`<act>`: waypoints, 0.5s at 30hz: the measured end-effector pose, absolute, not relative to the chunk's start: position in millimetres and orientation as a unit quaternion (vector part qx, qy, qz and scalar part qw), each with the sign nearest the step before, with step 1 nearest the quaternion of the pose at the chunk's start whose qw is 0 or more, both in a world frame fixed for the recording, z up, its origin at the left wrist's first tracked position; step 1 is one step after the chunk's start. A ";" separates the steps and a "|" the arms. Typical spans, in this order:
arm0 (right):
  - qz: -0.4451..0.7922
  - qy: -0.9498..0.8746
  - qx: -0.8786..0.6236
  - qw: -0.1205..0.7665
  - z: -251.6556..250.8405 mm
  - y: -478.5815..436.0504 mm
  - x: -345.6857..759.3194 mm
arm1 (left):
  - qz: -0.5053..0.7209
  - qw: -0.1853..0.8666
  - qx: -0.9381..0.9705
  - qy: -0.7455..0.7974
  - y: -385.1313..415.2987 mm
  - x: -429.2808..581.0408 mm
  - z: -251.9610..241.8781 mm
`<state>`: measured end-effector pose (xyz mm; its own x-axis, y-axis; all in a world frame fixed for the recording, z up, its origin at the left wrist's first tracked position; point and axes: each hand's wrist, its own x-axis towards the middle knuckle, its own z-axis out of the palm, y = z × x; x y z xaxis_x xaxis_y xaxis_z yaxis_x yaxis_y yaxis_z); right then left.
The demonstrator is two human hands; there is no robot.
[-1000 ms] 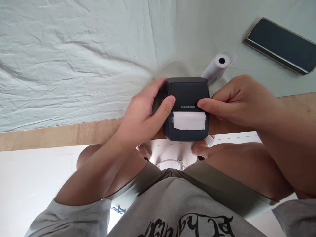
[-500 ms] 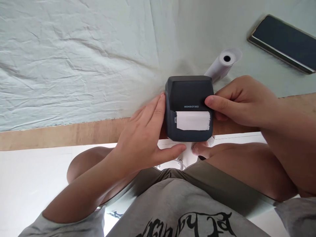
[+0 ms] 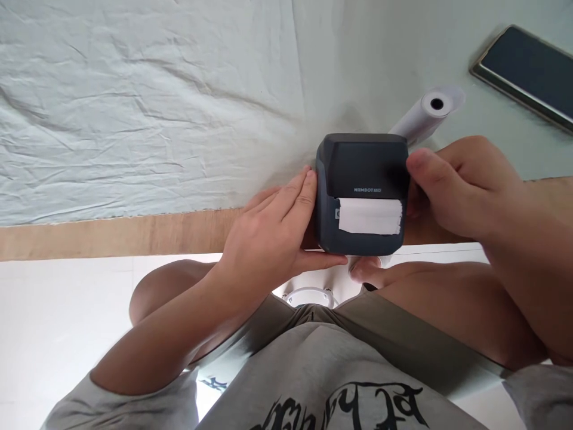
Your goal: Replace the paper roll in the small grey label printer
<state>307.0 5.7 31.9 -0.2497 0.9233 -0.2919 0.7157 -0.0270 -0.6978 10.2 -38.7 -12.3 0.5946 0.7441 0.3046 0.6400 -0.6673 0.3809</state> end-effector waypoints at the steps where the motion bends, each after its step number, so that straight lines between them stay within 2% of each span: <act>1: 0.379 -0.687 -0.606 0.131 32.4 3.9 306.0 | 0.229 0.114 0.886 0.387 -38.0 9.7 -13.1; 7: 0.367 -0.691 -0.602 0.156 33.4 0.9 302.4 | 0.215 0.134 0.877 0.409 -32.0 13.0 -8.6; 15: 0.385 -0.692 -0.596 0.133 30.0 5.6 305.4 | 0.235 0.105 0.886 0.385 -31.5 18.0 -10.6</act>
<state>305.4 5.6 30.0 -0.2539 0.9273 -0.2750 0.7230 -0.0070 -0.6909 18.0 -31.5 -10.6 0.5925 0.7323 0.3358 0.6337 -0.6810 0.3670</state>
